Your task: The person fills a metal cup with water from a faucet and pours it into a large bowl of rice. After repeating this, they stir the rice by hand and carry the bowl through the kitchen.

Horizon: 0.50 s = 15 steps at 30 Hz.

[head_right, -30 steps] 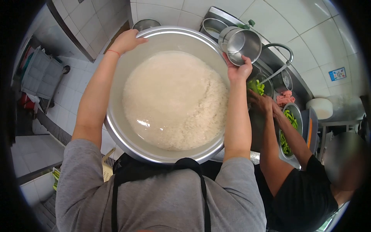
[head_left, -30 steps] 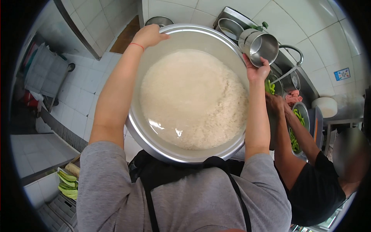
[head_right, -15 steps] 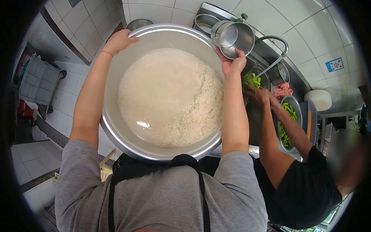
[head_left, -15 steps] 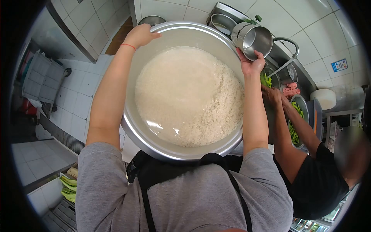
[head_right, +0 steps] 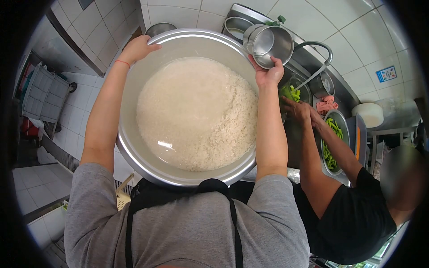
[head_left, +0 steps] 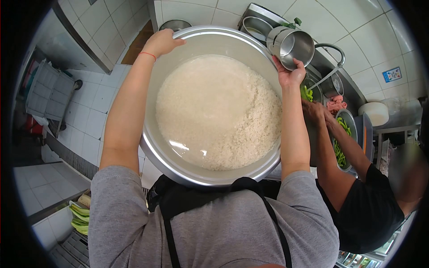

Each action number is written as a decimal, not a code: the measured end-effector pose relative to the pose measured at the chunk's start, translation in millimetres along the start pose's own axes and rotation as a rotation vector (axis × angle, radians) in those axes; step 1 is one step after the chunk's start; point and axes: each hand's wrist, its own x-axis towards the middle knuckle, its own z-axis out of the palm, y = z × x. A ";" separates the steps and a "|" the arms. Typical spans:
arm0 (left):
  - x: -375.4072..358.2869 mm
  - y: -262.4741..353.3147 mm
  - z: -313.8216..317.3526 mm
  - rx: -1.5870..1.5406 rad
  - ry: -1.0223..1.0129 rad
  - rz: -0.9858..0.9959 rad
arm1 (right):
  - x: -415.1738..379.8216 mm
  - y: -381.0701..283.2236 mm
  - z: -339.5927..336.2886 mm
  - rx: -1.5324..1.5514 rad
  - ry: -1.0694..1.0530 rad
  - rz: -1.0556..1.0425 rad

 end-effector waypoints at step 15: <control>-2.2 2.4 -2.8 -0.002 -0.007 0.000 | -2.9 0.4 3.2 -0.030 0.012 -0.016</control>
